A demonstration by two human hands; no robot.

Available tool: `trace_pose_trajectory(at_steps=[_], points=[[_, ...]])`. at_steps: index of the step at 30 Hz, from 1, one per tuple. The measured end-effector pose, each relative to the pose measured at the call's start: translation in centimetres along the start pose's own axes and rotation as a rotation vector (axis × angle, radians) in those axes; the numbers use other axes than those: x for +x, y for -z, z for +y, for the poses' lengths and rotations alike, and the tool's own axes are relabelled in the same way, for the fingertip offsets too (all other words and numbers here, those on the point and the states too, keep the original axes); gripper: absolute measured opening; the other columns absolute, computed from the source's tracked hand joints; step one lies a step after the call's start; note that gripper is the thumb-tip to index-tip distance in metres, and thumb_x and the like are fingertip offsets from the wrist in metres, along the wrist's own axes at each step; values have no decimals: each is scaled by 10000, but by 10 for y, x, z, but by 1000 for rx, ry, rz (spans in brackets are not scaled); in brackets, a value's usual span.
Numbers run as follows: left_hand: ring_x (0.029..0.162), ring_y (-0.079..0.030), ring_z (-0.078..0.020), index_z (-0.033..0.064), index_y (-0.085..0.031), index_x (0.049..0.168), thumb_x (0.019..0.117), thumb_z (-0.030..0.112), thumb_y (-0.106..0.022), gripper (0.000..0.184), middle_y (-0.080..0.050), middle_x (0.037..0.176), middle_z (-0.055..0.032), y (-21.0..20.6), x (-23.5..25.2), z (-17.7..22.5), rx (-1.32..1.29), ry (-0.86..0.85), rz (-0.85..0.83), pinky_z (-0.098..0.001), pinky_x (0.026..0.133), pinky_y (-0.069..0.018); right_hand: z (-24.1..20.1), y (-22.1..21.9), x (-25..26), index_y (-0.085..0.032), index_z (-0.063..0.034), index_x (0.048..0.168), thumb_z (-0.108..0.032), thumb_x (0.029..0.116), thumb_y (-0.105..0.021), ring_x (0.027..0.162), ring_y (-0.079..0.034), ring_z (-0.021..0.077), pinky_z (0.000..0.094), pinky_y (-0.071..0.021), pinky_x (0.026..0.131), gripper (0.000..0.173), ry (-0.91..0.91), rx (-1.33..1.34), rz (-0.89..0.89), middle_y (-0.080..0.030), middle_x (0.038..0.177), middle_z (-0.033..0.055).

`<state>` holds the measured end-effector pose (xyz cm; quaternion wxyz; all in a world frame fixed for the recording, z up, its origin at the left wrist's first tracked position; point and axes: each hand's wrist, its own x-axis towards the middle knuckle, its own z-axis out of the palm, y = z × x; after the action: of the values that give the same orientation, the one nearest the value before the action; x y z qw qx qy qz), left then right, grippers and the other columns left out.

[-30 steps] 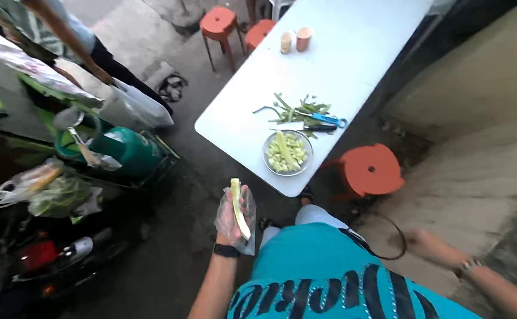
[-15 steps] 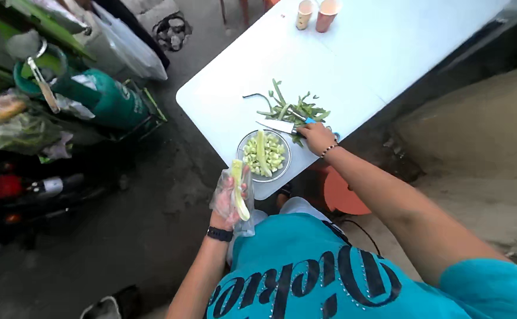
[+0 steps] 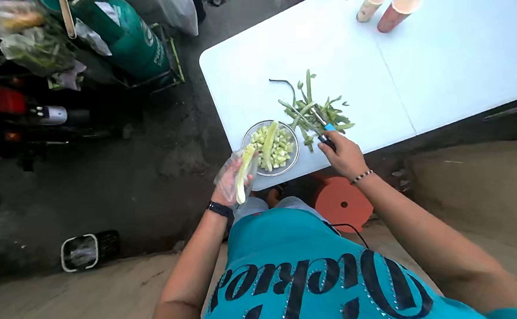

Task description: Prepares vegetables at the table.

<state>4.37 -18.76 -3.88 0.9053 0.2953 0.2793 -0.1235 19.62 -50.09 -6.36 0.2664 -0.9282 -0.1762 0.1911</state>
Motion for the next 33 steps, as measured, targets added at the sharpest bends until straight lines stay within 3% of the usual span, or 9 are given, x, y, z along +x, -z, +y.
trace_pose_trajectory(at_steps=[2, 4, 6, 7, 10, 12, 20, 28, 33], points=[[594, -623, -86, 167, -542, 1425, 1087, 315, -432, 384, -691, 1132, -97, 0, 3, 1, 22, 19, 1, -201, 450, -515, -30, 5, -29, -592, -56, 1367, -258, 1064, -543, 976, -695, 351, 603, -558, 855, 368, 152, 87, 23, -682, 1179, 185], [586, -609, -69, 196, -525, 1443, 1095, 310, -406, 385, -685, 1198, -80, 0, 7, 1, 53, 17, -7, -187, 442, -493, -51, 0, -49, -596, -76, 1370, -293, 1059, -520, 934, -705, 277, 535, -588, 819, 387, 250, 133, -10, -692, 1169, 134], [570, -587, -63, 199, -518, 1451, 1103, 316, -368, 396, -685, 1161, -82, 2, 9, -1, 42, 17, -25, -182, 441, -481, -60, -12, -60, -603, -104, 1378, -349, 1066, -496, 929, -708, 237, 496, -594, 794, 411, 307, 156, -42, -699, 1157, 103], [561, -576, -62, 201, -519, 1447, 1106, 323, -353, 398, -687, 1114, -78, 4, 9, -2, 39, 24, -34, -181, 443, -477, -62, -19, -64, -605, -114, 1378, -370, 1071, -482, 913, -708, 225, 483, -595, 771, 418, 327, 161, -47, -702, 1141, 92], [487, -548, -70, 195, -595, 1328, 1097, 333, -384, 342, -627, 754, -35, 6, 8, -2, 59, 55, 41, -200, 418, -480, -64, -34, -67, -610, -125, 1381, -397, 1079, -468, 884, -713, 235, 483, -590, 746, 430, 339, 163, -60, -710, 1116, 95], [470, -530, -66, 203, -599, 1313, 1103, 342, -367, 342, -589, 696, -20, 8, 7, 0, 80, 70, 53, -196, 410, -469, -66, -39, -67, -608, -129, 1383, -394, 1082, -464, 882, -713, 240, 488, -589, 749, 426, 327, 153, -71, -711, 1113, 97], [496, -530, -55, 174, -586, 1331, 1115, 338, -314, 384, -616, 758, -20, 12, 7, 5, 118, 81, 53, -183, 429, -464, -66, -53, -62, -613, -133, 1370, -402, 1083, -461, 885, -718, 260, 509, -591, 728, 422, 310, 104, -75, -710, 1116, 100], [475, -518, -57, 157, -600, 1293, 1114, 334, -331, 369, -587, 706, -18, 14, 11, 7, 106, 129, 34, -183, 425, -462, -70, -61, -62, -617, -128, 1367, -369, 1082, -473, 846, -716, 289, 516, -585, 696, 400, 257, 55, -75, -708, 1076, 116], [509, -558, -66, 169, -587, 1308, 1107, 328, -362, 341, -617, 754, -29, 15, 13, 8, 152, 172, 59, -192, 446, -487, -71, -69, -55, -601, -135, 1395, -372, 1087, -468, 941, -724, 309, 545, -581, 791, 411, 180, 45, -163, -714, 1162, 124]])
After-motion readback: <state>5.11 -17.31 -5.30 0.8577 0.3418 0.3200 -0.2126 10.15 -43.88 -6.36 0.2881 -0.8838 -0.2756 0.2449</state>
